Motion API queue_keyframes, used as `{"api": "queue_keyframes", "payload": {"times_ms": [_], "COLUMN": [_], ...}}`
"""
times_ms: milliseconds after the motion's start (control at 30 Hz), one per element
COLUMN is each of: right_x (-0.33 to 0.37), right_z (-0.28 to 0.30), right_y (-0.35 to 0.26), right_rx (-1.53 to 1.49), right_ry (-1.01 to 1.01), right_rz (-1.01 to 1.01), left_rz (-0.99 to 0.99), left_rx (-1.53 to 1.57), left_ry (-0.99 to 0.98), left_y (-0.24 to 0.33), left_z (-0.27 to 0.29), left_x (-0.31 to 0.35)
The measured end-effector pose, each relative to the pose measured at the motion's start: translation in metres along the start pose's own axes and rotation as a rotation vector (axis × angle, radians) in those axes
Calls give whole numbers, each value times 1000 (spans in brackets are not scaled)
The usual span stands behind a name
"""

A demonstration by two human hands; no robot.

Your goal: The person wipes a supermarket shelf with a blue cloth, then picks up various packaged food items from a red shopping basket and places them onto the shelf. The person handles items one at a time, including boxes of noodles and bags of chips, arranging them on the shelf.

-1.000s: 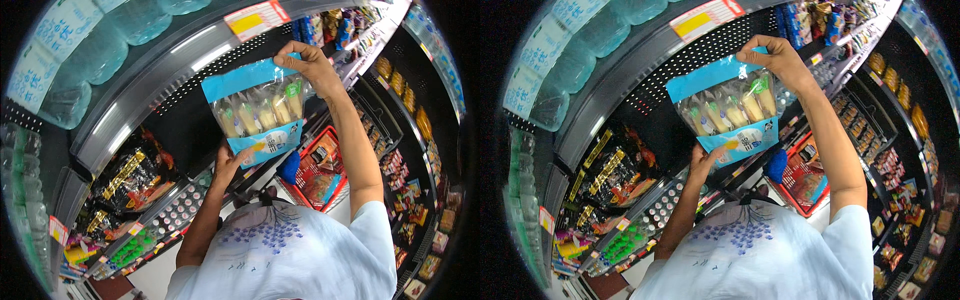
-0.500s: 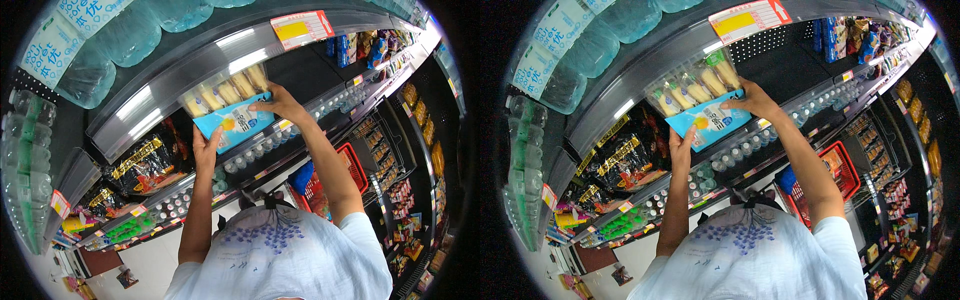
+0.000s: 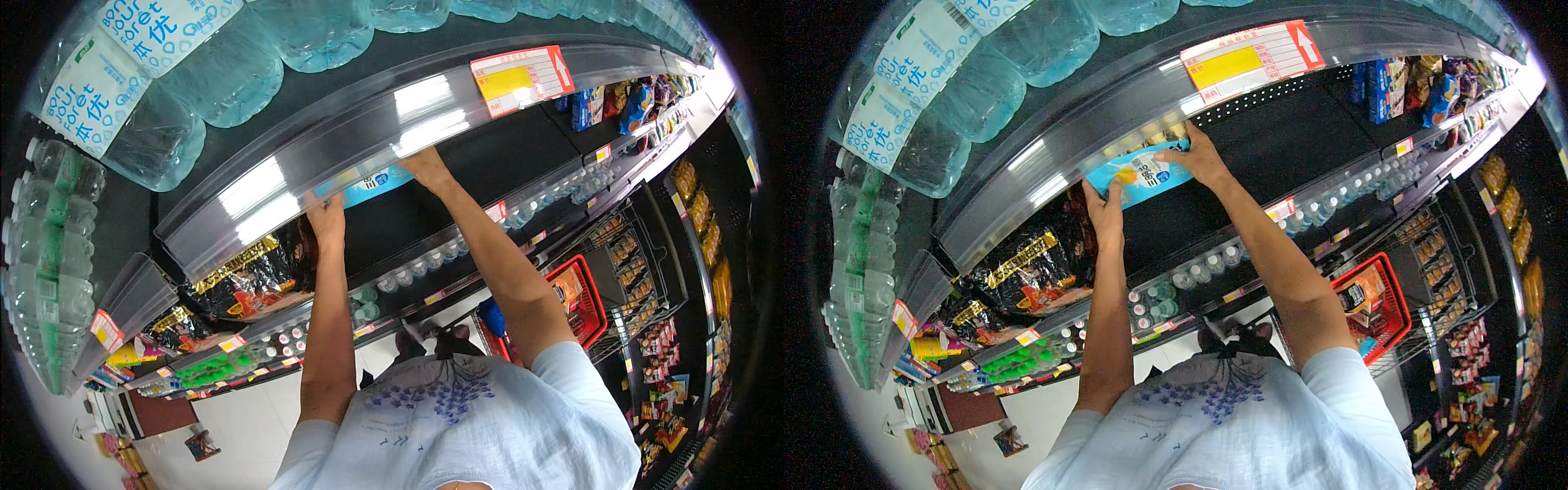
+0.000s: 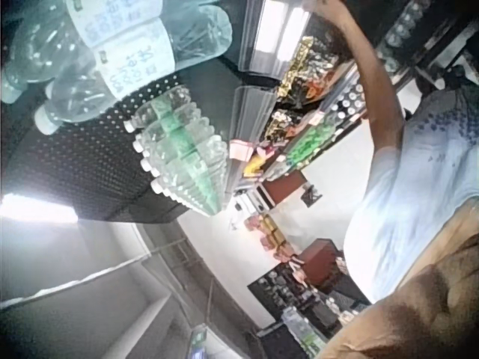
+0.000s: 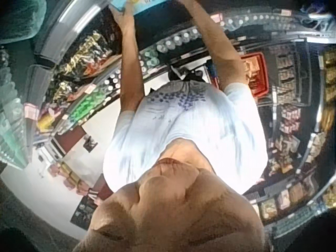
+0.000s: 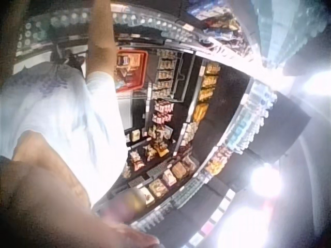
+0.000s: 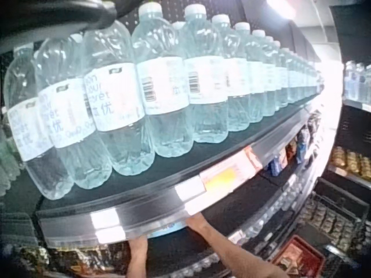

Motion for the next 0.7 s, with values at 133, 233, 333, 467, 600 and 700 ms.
{"api": "queue_keyframes", "payload": {"times_ms": [133, 233, 333, 467, 600, 700], "right_x": [8, 8, 12, 7, 1, -2], "right_z": [-2, 2, 2, -6, -2, -4], "right_y": [38, 60, 57, 40, 43, 46], "right_rx": [146, 298, 203, 197, 231, 240], "right_ry": [-53, -12, -7, -43, -10, -45], "right_rz": [-144, -195, -151, -80, -123, -136], "left_rz": [94, 84, 11, 13, 52, 33], "left_rx": [-86, -184, -245, -223, -168, -184], "left_ry": [16, 15, 51, 88, 29, 35], "left_y": [-26, -30, -39, -32, -24, -20], "left_z": [-2, -3, -2, 3, -1, 1], "left_x": [1, 10, 12, 16, 19, 20]}}
Point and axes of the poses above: each hand's wrist, its own x-axis away from the middle knuckle, its own z-axis out of the back of the hand, y = z × x, the point moved 9 cm from there along -x, towards the middle knuckle, and after that the axes turned 1 degree about -y, right-handed, at the moved point
